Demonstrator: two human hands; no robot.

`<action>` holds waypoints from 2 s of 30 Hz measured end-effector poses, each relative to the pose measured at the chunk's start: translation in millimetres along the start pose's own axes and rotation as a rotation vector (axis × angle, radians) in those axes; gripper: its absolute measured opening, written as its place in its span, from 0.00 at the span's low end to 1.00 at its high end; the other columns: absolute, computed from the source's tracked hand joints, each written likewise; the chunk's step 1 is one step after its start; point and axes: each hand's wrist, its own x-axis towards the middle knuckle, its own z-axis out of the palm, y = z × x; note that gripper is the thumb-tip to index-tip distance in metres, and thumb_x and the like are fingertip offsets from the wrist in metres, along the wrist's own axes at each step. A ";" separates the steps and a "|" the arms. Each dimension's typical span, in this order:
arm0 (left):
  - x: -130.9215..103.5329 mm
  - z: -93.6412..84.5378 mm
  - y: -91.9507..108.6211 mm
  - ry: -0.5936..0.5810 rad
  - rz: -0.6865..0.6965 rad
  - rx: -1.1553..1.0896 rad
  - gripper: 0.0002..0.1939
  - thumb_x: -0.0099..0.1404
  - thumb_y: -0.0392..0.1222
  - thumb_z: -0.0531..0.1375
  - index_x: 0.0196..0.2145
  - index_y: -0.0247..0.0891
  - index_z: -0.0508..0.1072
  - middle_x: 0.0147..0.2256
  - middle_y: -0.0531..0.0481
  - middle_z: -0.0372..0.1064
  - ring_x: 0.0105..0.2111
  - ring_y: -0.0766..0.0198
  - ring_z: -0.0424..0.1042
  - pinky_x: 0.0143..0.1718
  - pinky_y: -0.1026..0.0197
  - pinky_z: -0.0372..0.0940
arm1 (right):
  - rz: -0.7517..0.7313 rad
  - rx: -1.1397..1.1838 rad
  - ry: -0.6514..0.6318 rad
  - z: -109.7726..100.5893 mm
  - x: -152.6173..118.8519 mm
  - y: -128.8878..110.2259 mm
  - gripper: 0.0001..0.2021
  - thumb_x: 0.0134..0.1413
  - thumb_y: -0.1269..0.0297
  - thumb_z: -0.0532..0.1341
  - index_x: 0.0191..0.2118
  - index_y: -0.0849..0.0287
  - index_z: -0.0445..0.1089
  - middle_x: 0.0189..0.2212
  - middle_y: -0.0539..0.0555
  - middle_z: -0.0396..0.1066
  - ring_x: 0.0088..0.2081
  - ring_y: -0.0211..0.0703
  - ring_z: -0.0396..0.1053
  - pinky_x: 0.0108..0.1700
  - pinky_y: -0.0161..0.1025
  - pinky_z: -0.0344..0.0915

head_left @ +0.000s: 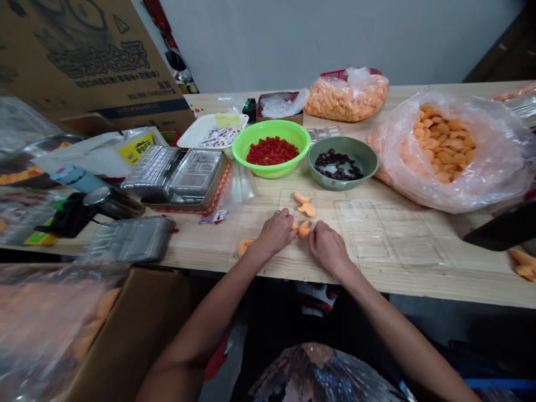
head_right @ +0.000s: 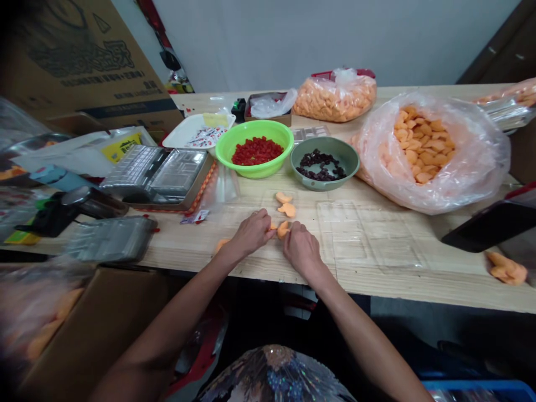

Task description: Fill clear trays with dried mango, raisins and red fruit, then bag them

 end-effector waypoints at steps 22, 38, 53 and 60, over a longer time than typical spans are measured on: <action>-11.4 -4.6 14.9 -0.012 -0.075 -0.097 0.14 0.66 0.49 0.62 0.44 0.38 0.77 0.46 0.43 0.67 0.47 0.52 0.70 0.45 0.54 0.69 | -0.310 -0.146 0.017 -22.9 45.8 9.0 0.26 0.55 0.68 0.61 0.61 0.62 0.67 0.51 0.68 0.68 0.48 0.60 0.66 0.48 0.48 0.61; 45.3 -7.4 15.9 0.177 -0.107 -0.081 0.20 0.66 0.33 0.55 0.55 0.39 0.73 0.52 0.39 0.67 0.53 0.50 0.66 0.55 0.50 0.65 | 0.238 1.554 -0.478 -60.3 68.0 76.3 0.12 0.57 0.62 0.62 0.42 0.63 0.74 0.41 0.62 0.77 0.32 0.40 0.73 0.35 0.36 0.72; 81.6 -0.9 90.4 -0.058 0.014 -0.864 0.15 0.68 0.35 0.54 0.50 0.34 0.71 0.31 0.51 0.73 0.30 0.64 0.73 0.34 0.63 0.69 | 0.238 0.924 0.183 -86.7 -35.2 197.0 0.19 0.51 0.50 0.65 0.42 0.59 0.67 0.30 0.51 0.71 0.29 0.39 0.64 0.30 0.36 0.59; 76.0 25.6 152.3 -0.097 0.210 -0.471 0.11 0.66 0.32 0.56 0.43 0.37 0.77 0.43 0.47 0.71 0.41 0.62 0.73 0.45 0.59 0.69 | 0.097 0.357 0.170 -64.0 -45.2 171.4 0.08 0.59 0.65 0.56 0.42 0.60 0.68 0.37 0.56 0.73 0.36 0.45 0.68 0.41 0.41 0.62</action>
